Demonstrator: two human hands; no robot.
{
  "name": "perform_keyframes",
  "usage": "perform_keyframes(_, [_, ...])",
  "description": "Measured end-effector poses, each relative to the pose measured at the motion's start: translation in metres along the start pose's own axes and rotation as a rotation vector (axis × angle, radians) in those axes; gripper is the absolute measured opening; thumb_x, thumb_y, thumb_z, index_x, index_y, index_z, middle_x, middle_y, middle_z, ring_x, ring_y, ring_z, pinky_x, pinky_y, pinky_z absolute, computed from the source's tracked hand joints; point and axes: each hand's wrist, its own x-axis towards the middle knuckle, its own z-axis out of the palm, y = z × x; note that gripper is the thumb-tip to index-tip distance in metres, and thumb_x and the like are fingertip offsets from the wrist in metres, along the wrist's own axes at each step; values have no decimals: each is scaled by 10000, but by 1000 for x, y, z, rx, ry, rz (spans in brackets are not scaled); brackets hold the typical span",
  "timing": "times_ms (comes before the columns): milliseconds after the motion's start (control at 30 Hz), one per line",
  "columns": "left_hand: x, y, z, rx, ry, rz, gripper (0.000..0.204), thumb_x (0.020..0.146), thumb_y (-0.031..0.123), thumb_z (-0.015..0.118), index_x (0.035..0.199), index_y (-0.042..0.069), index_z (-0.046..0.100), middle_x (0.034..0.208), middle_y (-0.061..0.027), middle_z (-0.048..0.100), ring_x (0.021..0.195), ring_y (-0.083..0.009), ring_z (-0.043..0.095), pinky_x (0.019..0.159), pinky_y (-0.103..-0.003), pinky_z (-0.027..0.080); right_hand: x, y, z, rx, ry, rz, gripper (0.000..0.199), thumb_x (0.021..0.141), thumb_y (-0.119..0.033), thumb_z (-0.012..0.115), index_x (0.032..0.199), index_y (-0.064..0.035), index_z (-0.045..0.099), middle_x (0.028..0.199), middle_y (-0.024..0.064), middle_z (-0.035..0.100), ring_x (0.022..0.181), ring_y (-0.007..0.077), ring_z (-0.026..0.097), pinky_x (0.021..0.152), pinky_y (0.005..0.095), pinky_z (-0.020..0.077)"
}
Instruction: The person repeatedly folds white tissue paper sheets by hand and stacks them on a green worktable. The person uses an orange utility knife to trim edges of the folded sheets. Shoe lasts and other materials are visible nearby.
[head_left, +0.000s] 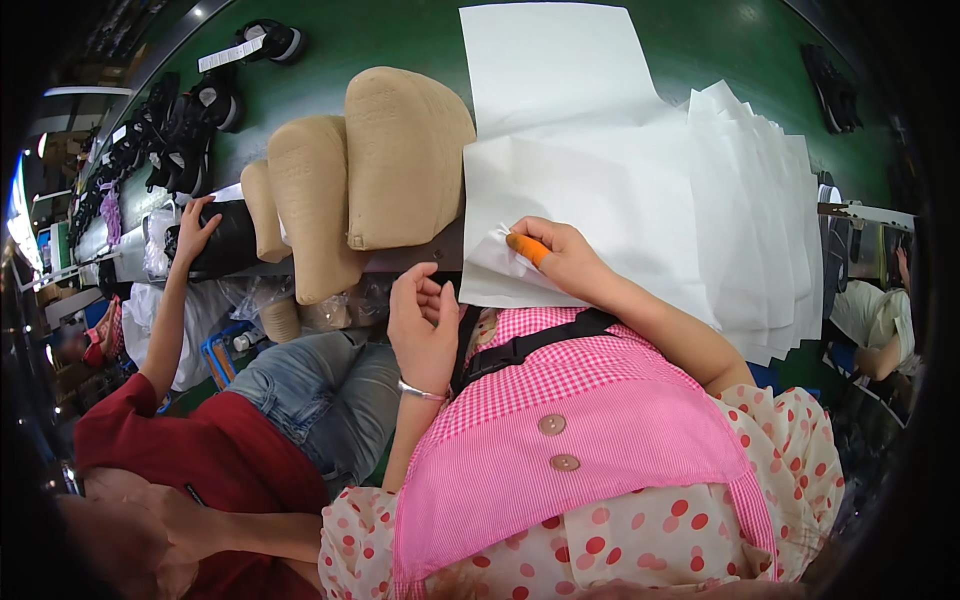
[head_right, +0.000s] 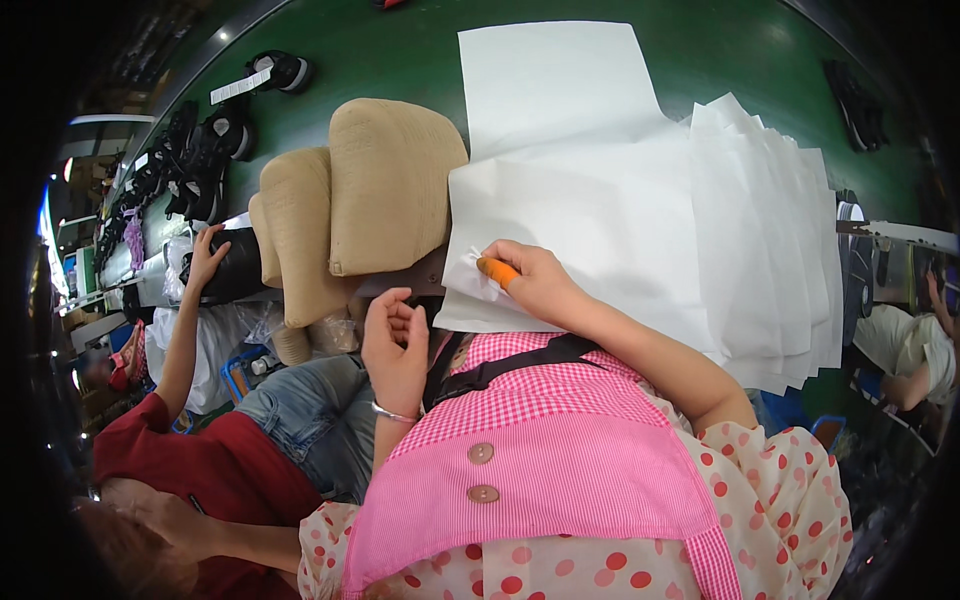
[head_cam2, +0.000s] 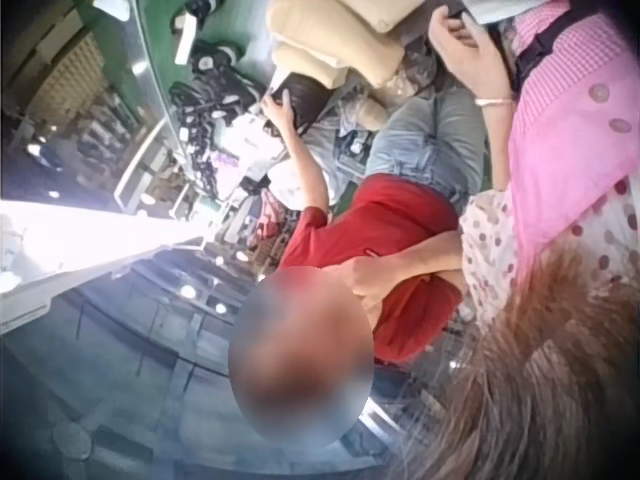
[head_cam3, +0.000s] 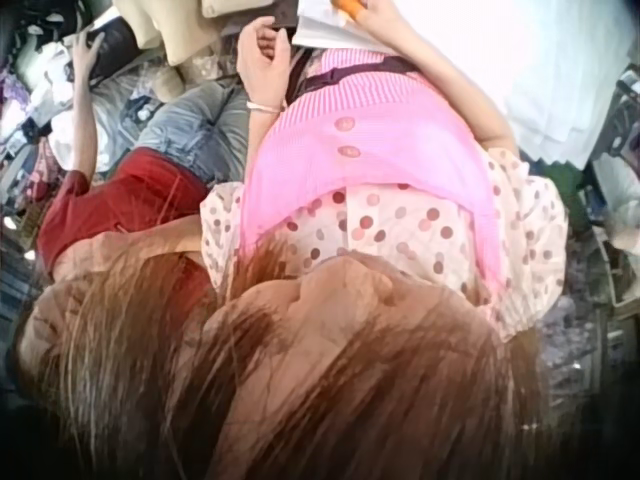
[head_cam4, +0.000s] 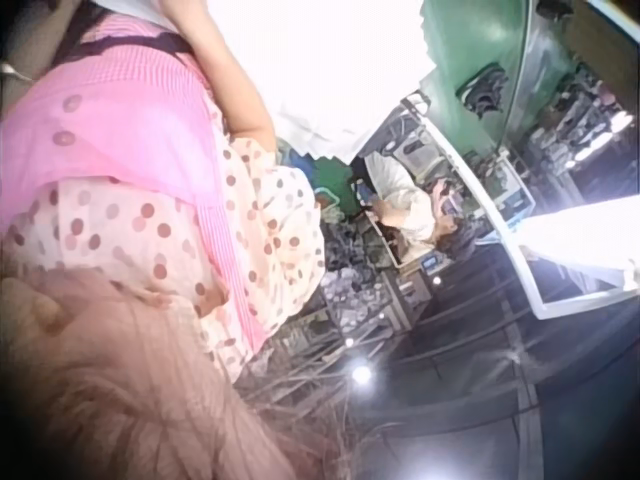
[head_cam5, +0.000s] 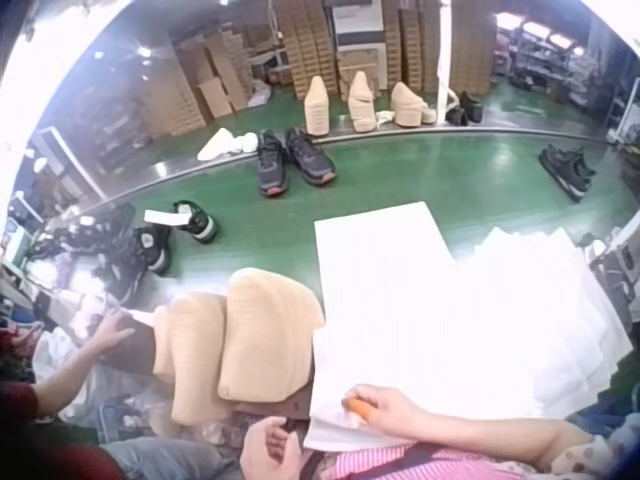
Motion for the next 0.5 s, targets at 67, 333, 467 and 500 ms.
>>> perform_keyframes(67, [5,2,-2,-212,-124,-10,155,923,68,560,1060,4,596,863,-27,597,743,-65,560,645,-188,463,-2,-4,1,5,-10,-27,164,941,-184,534,932,-39,611,679,10,533,638,82,439,587,248,380])
perform_keyframes(333, [16,4,21,-552,-470,-308,233,976,187,510,994,-30,593,887,-85,636,738,-129,636,666,-238,528,-5,-3,6,346,-39,-32,165,911,-103,502,998,-34,625,790,40,602,721,117,541,685,267,456])
perform_keyframes(467, [16,-1,21,-695,-469,-482,258,970,224,528,1016,-25,576,885,-106,641,736,-156,655,677,-258,545,-6,-6,5,35,-68,-268,177,896,-85,515,1011,-36,641,882,66,641,788,153,599,734,281,479])
perform_keyframes(500, [16,-1,20,-732,-473,-532,264,969,233,532,1023,-22,574,885,-110,642,736,-161,659,677,-261,548,-6,-5,5,-20,-85,-319,174,897,-85,518,1006,-35,644,895,70,645,803,160,608,738,283,481])
